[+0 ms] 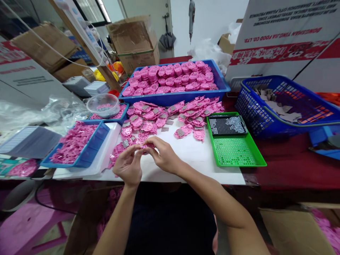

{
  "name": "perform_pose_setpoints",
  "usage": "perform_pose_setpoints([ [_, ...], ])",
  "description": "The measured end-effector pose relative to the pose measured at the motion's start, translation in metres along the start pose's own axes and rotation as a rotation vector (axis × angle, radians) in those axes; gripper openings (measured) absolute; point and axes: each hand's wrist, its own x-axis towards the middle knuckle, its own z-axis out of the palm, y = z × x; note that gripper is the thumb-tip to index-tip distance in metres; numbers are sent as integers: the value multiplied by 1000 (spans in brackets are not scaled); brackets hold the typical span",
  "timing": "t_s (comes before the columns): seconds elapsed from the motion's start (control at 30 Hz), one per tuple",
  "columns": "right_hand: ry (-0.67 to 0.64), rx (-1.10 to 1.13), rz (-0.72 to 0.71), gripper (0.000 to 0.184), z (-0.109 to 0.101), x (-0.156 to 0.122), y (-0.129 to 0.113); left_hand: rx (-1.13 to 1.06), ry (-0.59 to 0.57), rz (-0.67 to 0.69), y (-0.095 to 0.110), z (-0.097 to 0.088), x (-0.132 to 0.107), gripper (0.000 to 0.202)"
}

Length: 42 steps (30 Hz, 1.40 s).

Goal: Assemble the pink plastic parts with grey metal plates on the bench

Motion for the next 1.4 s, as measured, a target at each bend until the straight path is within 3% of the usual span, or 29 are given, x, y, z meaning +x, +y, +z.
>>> perform_pose_setpoints([
  [0.13,-20,4,-34,26,-1,2,-1,-11,90,-106,3,-5,1,31],
  [0.27,-26,0,-88,23,-3,2,-2,-30,58,-127,11,-6,2,33],
  [0.4,-31,-30,-159,19,-5,2,-3,20,-78,-71,14,-10,7,24],
  [0.6,-62,-81,-197,20,-9,2,-7,141,-402,42,16,-33,29,27],
  [0.77,-123,-154,-226,20,-9,3,-5,185,-569,4,18,-44,42,23],
  [0.87,-133,-206,-239,19,-8,4,0,167,-568,-74,14,-41,40,19],
  [1.03,-85,-325,-226,20,-11,6,6,86,-385,-195,0,-30,22,15],
  [1.13,-148,-347,-240,14,-14,7,7,45,-394,-264,-2,-27,13,17],
  [1.4,-253,-320,-271,14,-20,10,8,182,-481,-130,12,-35,20,16],
])
